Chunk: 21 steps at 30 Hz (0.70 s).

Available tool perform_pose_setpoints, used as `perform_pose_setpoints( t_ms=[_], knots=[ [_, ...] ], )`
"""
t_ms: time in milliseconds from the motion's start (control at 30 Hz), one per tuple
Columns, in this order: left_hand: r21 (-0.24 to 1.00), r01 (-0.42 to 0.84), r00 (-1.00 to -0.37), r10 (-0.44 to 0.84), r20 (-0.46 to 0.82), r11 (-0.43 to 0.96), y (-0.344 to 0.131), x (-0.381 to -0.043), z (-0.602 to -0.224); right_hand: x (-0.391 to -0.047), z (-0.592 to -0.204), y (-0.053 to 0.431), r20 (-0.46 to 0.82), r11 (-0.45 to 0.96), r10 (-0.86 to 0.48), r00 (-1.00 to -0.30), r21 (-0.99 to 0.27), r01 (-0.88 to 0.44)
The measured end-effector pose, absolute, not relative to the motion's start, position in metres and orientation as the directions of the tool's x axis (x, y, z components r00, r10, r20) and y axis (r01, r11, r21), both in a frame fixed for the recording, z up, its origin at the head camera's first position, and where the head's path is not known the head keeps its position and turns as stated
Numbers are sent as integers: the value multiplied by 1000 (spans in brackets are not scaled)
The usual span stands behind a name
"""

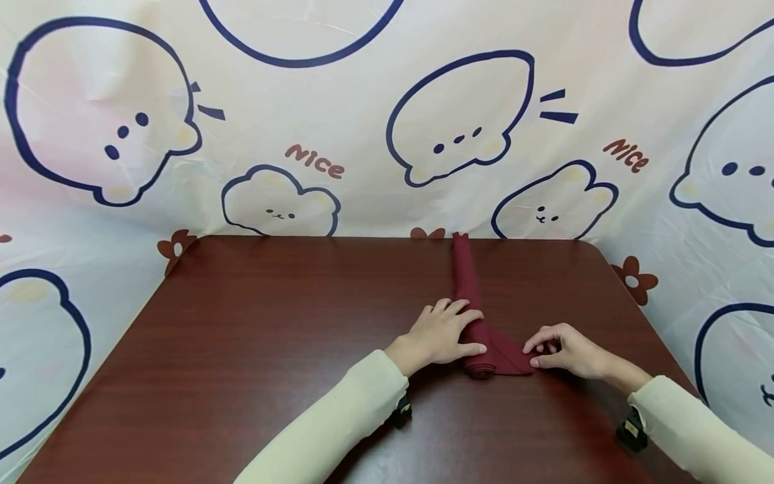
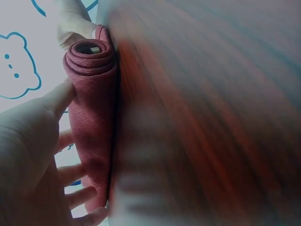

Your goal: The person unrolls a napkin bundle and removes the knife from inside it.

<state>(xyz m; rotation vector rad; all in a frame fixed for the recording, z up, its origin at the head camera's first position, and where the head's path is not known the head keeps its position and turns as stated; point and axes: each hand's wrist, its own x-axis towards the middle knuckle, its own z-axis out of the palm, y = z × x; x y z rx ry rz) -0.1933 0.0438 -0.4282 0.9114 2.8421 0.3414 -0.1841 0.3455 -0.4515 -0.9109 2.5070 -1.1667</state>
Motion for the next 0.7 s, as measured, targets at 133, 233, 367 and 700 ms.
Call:
perform_pose_setpoints(
  t_ms=[133, 233, 367, 700],
  knots=[
    [280, 549, -806, 588, -71, 787, 36, -193, -429, -185, -451, 343, 53, 494, -621, -782, -747, -444],
    [307, 542, -803, 590, -85, 782, 31, -193, -429, -184, -451, 342, 52, 494, -622, -781, -748, -443],
    [342, 531, -799, 593, -102, 775, 26, -193, -429, -183, -451, 343, 43, 505, -617, -786, -744, -437],
    [389, 523, -793, 601, -104, 758, 24, -192, -429, -183, -454, 343, 46, 514, -609, -792, -737, -438]
  ],
)
